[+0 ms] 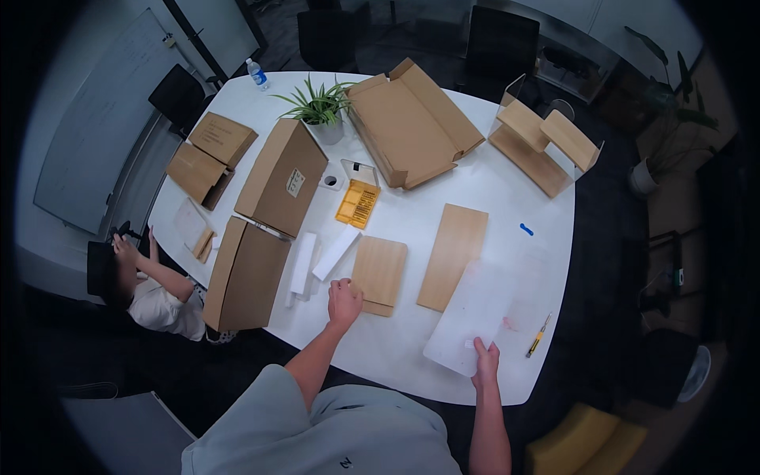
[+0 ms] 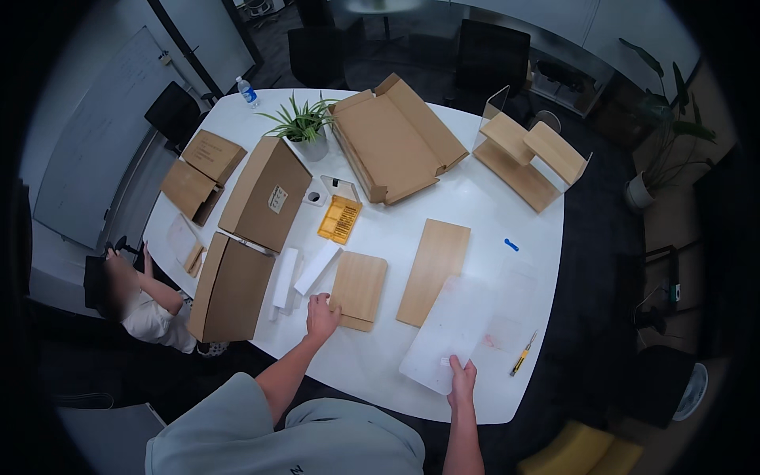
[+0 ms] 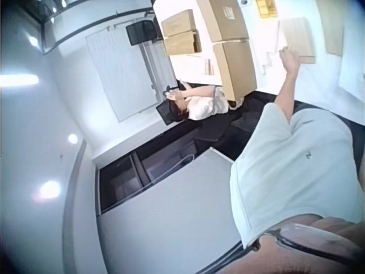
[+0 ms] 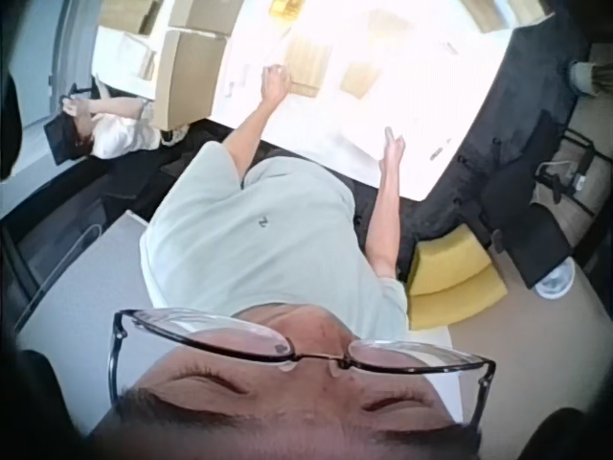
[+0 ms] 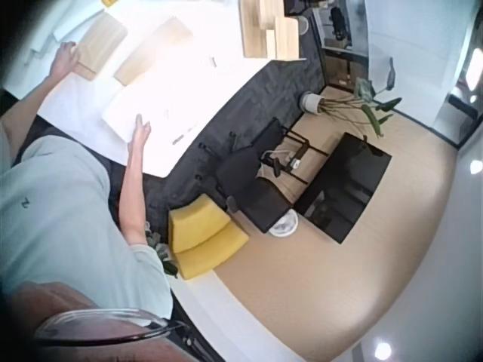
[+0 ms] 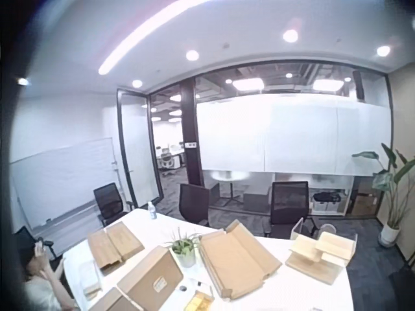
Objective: The person unpacks flat-pack furniture components from cardboard boxes on a white table. They remove protective plastic film from wooden panels and clear acrylic sheets, then use a screwdriver to attach hardware to the wooden pieces. A second person assists by unpacking and organizing parts in the background.
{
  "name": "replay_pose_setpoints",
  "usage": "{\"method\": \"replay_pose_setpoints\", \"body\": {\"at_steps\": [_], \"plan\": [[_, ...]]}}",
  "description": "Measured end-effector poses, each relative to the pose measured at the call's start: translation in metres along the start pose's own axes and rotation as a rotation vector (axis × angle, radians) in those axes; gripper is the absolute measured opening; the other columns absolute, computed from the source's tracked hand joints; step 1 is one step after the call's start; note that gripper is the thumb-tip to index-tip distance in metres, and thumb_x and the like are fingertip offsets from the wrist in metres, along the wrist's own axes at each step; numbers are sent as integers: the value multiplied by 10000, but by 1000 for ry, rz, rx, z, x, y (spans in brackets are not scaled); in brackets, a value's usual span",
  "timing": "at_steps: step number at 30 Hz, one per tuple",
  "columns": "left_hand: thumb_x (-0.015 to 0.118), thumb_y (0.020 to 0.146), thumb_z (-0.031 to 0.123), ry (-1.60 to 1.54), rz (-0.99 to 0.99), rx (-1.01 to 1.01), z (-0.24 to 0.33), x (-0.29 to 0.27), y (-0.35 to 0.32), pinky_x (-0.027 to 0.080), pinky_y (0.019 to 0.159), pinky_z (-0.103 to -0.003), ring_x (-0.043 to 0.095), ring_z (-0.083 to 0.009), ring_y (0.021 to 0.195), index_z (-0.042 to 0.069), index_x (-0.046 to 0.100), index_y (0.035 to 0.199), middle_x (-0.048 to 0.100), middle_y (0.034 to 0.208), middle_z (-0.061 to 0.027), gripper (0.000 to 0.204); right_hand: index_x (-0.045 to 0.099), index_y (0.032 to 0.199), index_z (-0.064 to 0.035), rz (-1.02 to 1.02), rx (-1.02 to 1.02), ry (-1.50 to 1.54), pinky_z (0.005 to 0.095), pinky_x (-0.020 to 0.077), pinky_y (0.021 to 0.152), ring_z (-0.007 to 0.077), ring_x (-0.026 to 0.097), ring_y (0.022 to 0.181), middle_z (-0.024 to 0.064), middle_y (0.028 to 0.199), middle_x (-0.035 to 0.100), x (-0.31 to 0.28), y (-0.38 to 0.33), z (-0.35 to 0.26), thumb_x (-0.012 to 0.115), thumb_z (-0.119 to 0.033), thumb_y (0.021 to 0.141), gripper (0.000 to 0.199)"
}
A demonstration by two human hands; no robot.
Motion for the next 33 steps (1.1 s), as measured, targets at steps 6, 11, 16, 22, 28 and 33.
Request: {"method": "replay_pose_setpoints", "body": {"at_steps": [6,11,16,22,28,33], "plan": [[793,713,417,-87,-235,-269,-42,26,19,463,985,-457,481,-367,1232,-12,414,1341,458,1312,-215,850,607,1173,25,-100,49,-129,366,543,820,220,662,929,118,1048,679,34,20,42,587,-117,956,260],[809,690,422,0,-259,-207,0,28,23,457,996,-456,461,-379,1239,-4,345,1384,418,1359,-214,938,622,1159,29,-73,83,-166,349,545,809,212,664,931,118,1052,683,35,31,53,602,-103,947,251],[781,743,347,206,160,212,56,4,7,451,967,-474,424,-396,1243,-12,389,1343,426,1336,-218,801,627,1153,28,-57,70,-146,338,537,809,197,659,937,107,1039,687,32,18,32,608,-111,947,250],[575,940,311,-732,-423,43,97,48,-26,507,727,-343,604,-225,789,-18,531,1164,611,906,-101,401,626,1156,23,-254,-20,-271,316,519,808,162,641,929,85,1040,686,85,-9,8,591,-144,966,255],[456,995,395,-967,-409,-387,20,40,-28,391,494,-278,465,-101,554,30,573,1018,505,701,-3,384,573,1263,-13,-680,-99,-518,333,524,798,178,640,918,63,1023,690,184,-64,10,533,-265,997,369],[499,969,369,-1620,-522,-525,-54,39,-35,342,448,-262,412,-106,493,59,569,993,435,645,20,319,470,1350,33,-329,-215,-931,387,537,839,283,662,960,194,1123,648,214,46,16,629,-415,906,651]]}}
Point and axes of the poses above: each hand's wrist, its own y-axis towards the middle knuckle, its own x-axis out of the palm, z = x × y, the point moved 9 cm from there along y, towards the middle knuckle
